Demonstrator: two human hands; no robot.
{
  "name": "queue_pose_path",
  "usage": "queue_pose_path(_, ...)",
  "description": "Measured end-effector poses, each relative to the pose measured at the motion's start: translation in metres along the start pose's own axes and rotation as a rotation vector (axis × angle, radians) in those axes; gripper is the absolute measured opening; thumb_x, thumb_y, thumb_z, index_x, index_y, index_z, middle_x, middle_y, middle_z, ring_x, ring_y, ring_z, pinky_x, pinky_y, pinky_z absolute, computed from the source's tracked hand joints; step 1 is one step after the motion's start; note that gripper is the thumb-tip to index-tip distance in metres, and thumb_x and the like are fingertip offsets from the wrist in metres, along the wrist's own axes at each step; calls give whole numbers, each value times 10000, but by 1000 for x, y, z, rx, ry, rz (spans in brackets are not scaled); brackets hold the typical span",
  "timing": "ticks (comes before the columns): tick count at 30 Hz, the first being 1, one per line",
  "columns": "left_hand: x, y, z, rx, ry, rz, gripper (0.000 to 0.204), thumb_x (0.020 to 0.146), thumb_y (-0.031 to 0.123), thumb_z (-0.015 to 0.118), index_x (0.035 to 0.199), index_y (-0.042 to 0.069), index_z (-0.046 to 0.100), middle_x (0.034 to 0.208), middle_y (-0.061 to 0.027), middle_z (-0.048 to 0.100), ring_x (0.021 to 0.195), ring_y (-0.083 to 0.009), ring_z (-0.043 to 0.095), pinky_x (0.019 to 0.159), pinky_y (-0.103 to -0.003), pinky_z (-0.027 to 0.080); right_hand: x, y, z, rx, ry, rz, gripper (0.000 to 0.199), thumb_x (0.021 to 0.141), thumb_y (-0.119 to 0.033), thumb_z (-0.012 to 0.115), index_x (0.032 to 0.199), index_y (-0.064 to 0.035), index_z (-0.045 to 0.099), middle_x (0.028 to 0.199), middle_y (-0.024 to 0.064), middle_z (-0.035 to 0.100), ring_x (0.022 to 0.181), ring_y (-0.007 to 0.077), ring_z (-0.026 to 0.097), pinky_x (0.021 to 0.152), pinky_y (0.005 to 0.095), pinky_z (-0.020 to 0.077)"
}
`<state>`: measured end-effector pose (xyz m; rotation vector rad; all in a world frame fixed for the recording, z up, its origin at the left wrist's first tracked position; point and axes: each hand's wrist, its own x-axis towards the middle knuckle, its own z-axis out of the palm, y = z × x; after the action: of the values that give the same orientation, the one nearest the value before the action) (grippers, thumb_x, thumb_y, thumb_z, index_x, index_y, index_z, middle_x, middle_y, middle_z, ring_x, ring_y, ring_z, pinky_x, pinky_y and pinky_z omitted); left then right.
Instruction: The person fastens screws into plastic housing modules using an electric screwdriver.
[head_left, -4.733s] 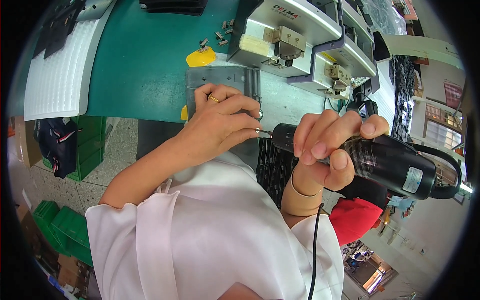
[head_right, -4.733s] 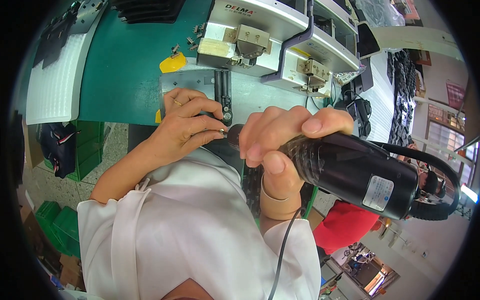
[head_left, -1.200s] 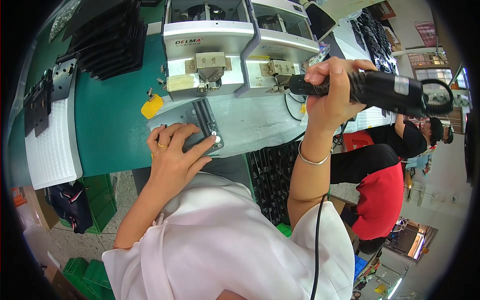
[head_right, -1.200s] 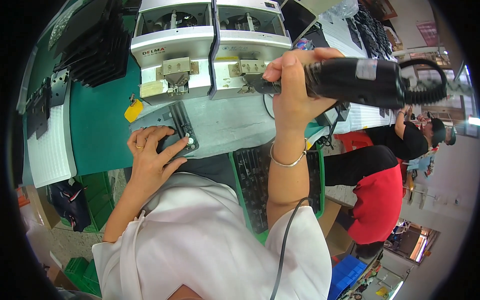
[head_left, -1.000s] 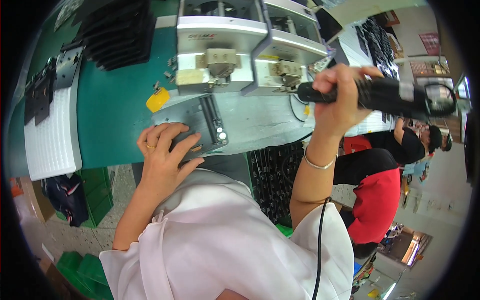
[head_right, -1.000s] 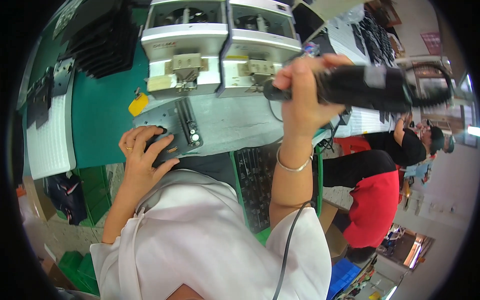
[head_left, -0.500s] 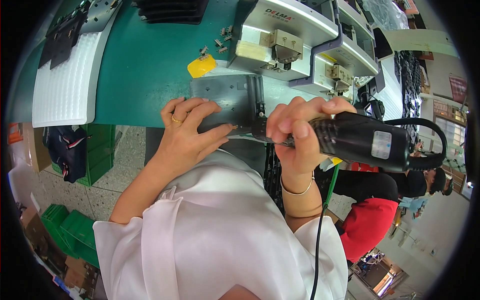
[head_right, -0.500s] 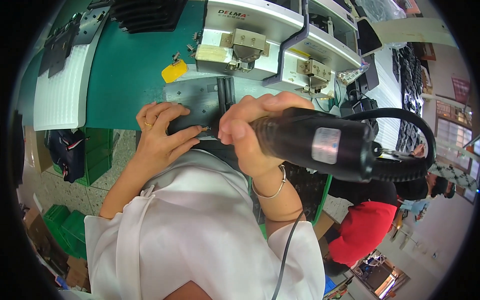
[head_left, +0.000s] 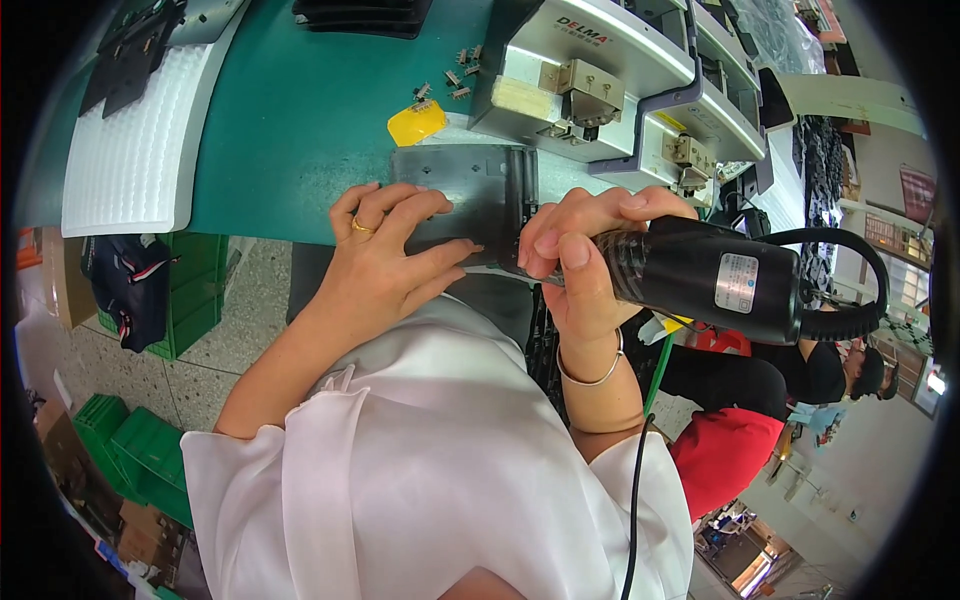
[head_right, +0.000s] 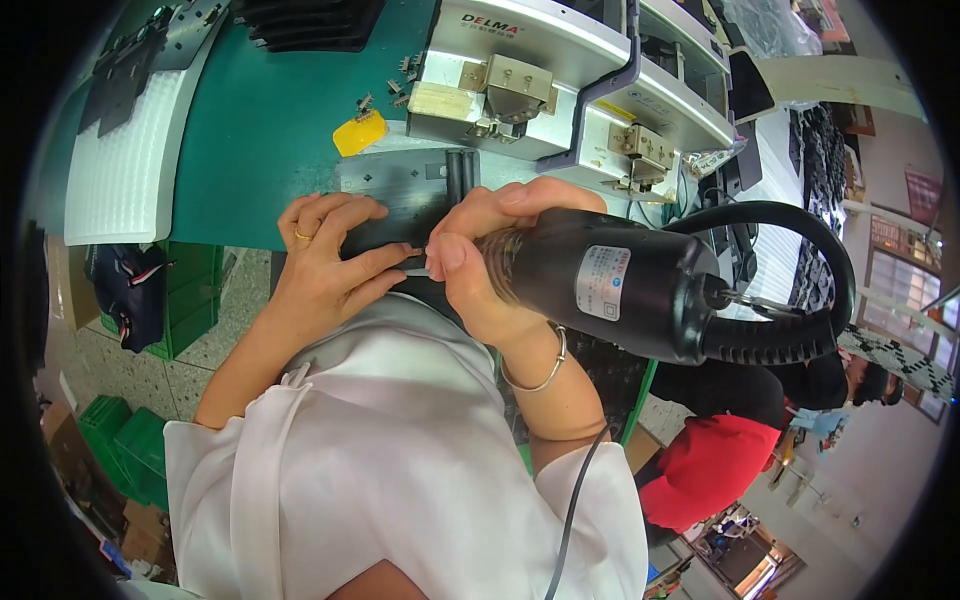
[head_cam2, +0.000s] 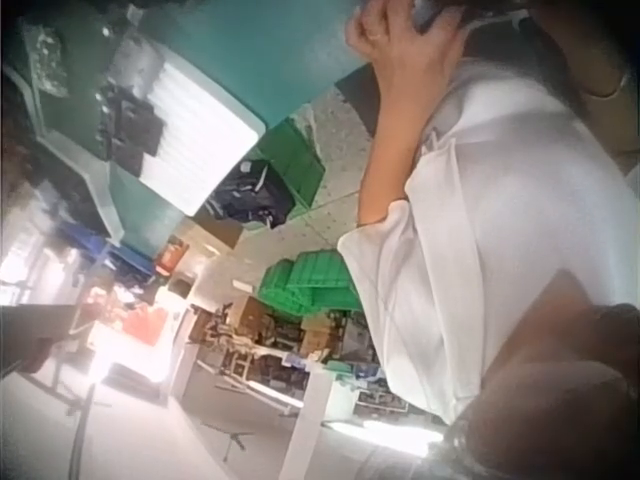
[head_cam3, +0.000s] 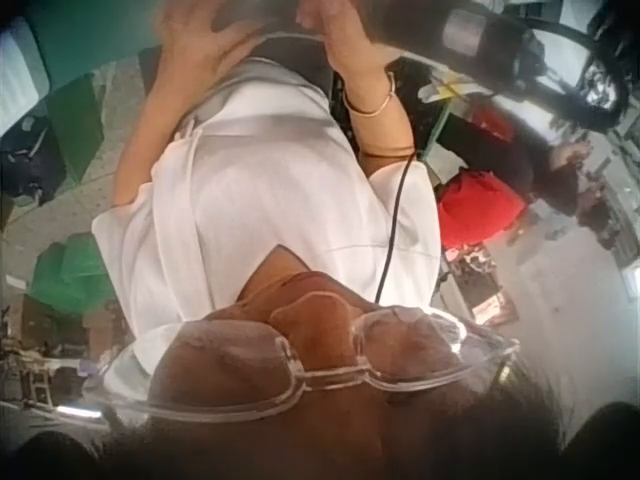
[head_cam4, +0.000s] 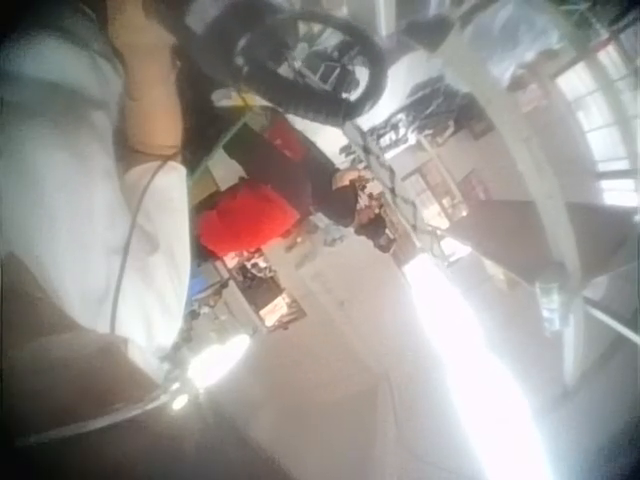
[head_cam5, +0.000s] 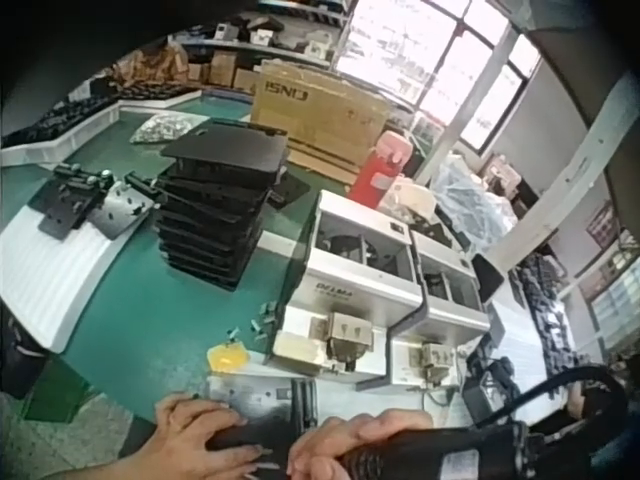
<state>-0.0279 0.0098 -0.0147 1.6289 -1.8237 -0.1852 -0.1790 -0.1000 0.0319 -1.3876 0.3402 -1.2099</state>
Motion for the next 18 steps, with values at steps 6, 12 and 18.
queue_pose_path(6,3,-1,0,-29,-19,-32,228,708,253,753,930,228,708,1176,-10,531,1142,-224,450,992,-460,260,1,5,6,-36,-24,-29,434,819,31,649,1075,-59,309,670,87,565,543,145,557,517,261,482)
queue_pose_path(12,7,-1,2,-45,-36,-17,258,711,249,755,953,205,679,1151,-9,537,1126,-224,466,969,-452,279,0,5,7,-209,-112,-97,417,850,-5,645,1080,-103,311,666,73,510,481,167,509,476,306,477)
queue_pose_path(18,9,8,2,-32,-32,1,256,706,230,763,941,184,673,1120,-16,551,1113,-236,476,952,-445,288,-9,-1,-9,-142,-42,-73,484,819,20,649,1165,-107,334,633,56,517,488,170,509,459,311,471)
